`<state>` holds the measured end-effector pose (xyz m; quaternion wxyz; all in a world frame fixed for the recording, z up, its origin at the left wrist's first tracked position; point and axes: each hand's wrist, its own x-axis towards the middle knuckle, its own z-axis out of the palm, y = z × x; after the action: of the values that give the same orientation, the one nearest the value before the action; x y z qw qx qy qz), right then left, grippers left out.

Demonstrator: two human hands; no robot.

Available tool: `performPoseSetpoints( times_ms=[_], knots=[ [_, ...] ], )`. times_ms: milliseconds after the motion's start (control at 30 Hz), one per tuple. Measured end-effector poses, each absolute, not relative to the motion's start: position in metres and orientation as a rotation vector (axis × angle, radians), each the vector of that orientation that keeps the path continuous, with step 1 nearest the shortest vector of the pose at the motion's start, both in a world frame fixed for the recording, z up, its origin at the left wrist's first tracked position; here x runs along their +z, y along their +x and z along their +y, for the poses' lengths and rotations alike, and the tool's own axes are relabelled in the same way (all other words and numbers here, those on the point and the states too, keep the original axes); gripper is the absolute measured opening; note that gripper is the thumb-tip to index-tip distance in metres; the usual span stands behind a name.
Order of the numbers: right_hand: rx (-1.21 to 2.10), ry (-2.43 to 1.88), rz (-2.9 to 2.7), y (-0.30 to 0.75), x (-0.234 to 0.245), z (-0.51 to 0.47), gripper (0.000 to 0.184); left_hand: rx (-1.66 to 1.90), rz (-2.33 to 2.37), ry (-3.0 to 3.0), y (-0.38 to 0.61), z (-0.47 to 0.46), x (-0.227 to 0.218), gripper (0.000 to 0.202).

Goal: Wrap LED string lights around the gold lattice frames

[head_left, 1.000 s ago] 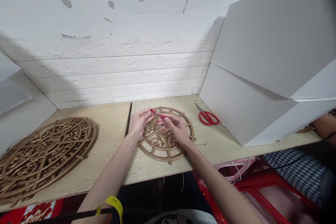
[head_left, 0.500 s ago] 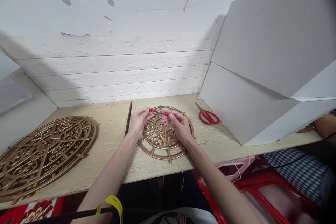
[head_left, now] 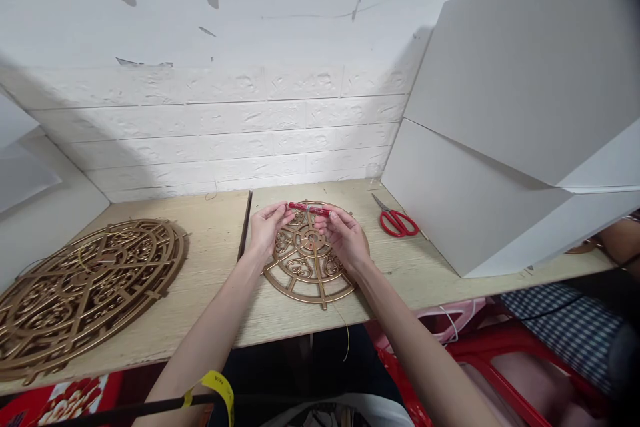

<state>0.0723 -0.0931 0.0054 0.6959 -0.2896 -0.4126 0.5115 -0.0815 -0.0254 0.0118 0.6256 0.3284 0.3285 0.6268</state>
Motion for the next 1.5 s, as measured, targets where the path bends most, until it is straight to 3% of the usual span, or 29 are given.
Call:
performPoseSetpoints(
  times_ms=[800, 1267, 1400, 1500],
  knots=[
    [1.100, -0.636, -0.949, 0.071, 0.001, -0.090, 0.029, 1.415, 0.700, 0.902, -0.075, -0.032, 0.015, 0.016],
    [1.077, -0.713, -1.288, 0.068, -0.001, -0.093, 0.027, 1.399, 0.692, 0.764, -0.069, -0.033, 0.005, 0.025],
    [0.950, -0.792, -1.164, 0.079, 0.003, -0.105, 0.036, 1.409, 0.688, 0.669, -0.077, -0.026, 0.008, 0.020],
    [0.802, -0.852, -0.942, 0.096, 0.001, -0.131, 0.031, 1.432, 0.695, 0.604, -0.084, -0.021, 0.010, 0.015]
  ],
)
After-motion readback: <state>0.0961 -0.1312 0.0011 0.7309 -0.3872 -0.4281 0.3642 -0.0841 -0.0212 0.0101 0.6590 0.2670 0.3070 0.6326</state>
